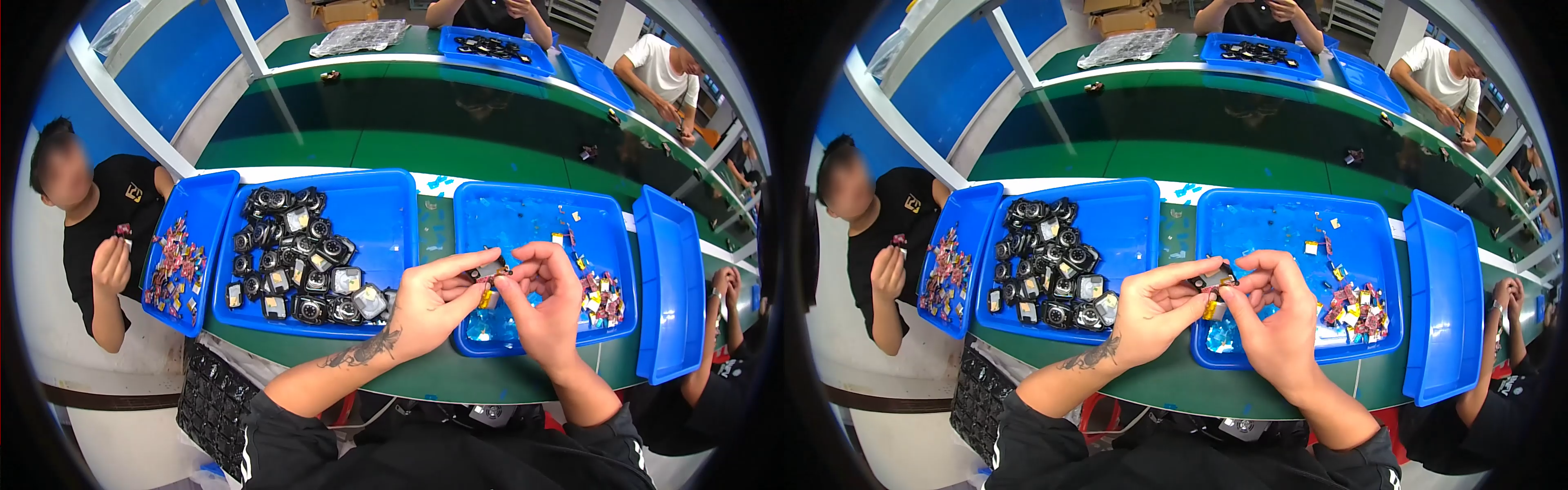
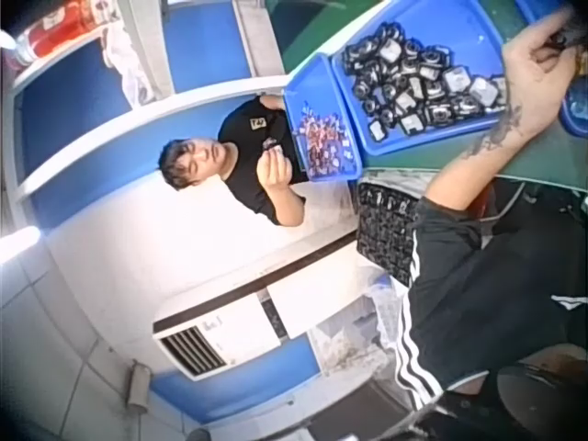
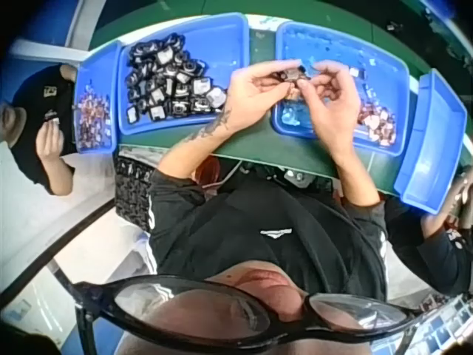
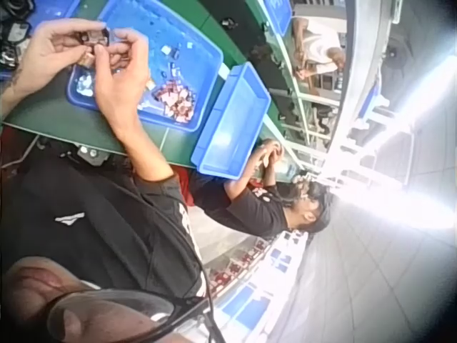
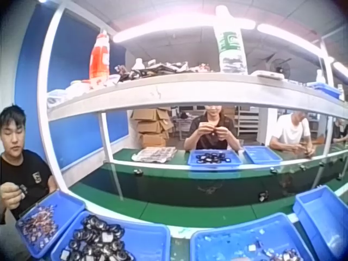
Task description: The recorder is assembling small electronic devices by placing internal components into black plastic housings using their hands.
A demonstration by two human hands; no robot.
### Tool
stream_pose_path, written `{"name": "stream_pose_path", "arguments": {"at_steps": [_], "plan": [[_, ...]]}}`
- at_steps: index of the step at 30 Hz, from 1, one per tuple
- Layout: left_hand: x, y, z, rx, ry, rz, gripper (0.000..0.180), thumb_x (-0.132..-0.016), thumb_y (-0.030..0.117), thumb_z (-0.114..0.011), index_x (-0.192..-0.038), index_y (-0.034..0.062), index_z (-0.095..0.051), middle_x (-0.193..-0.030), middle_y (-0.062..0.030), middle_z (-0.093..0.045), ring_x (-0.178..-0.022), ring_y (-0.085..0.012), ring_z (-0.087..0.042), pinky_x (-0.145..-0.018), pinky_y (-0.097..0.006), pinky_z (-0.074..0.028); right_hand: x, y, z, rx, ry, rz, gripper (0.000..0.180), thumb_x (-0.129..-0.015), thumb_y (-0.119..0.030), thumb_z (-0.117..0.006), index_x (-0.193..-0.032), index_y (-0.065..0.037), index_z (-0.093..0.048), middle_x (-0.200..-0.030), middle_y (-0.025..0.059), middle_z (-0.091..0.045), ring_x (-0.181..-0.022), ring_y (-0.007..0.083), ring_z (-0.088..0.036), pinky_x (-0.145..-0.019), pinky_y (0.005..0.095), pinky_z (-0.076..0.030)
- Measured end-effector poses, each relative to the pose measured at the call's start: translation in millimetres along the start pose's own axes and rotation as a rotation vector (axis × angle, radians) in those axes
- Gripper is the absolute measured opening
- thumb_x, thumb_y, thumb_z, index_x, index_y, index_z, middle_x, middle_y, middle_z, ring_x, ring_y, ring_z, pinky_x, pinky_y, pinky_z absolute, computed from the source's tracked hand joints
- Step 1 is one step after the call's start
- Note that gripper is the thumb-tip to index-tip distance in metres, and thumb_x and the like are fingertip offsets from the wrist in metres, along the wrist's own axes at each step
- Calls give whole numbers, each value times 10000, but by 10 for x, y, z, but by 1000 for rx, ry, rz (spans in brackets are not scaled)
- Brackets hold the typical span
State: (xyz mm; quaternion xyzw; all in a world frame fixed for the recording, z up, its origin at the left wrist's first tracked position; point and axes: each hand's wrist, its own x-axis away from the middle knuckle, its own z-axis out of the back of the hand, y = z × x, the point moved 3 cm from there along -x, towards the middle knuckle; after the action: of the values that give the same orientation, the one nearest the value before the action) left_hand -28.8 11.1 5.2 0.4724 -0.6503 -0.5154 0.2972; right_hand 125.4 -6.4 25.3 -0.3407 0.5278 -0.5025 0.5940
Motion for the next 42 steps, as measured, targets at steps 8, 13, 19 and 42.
{"name": "stream_pose_path", "arguments": {"at_steps": [8,13,19,42], "plan": [[8,-4,-19,-136,12,-79,366,-875,-66,-561,-1232,8,-589,-1231,-140,-597,-1059,-180,-615,-891,-282,-527,-85,-130,94,142,-125,-70,398,-766,27,-702,-1112,-48,-520,-721,17,-606,-590,52,-443,-553,211,-362],[-22,-3,-41,-349,4,-204,358,-863,-81,-565,-1207,9,-608,-1227,-140,-599,-1056,-195,-621,-884,-291,-533,-162,-121,109,248,-169,-108,415,-756,26,-707,-1119,-57,-524,-694,17,-599,-587,65,-422,-533,222,-348],[14,-22,41,-77,94,-117,390,-871,-68,-555,-1247,33,-587,-1190,-112,-619,-1010,-143,-624,-803,-243,-540,-160,-80,-68,137,-130,-14,436,-759,21,-709,-1153,-59,-538,-837,37,-596,-707,83,-532,-601,230,-492],[2301,2463,-250,-974,766,-1055,207,-914,355,-569,-978,160,-601,-900,-109,-649,-664,-294,-578,-536,-333,-456,-2607,1638,533,717,-256,-221,211,-811,-235,-699,-820,-32,-642,-578,32,-557,-479,138,-515,-438,285,-394]]}}
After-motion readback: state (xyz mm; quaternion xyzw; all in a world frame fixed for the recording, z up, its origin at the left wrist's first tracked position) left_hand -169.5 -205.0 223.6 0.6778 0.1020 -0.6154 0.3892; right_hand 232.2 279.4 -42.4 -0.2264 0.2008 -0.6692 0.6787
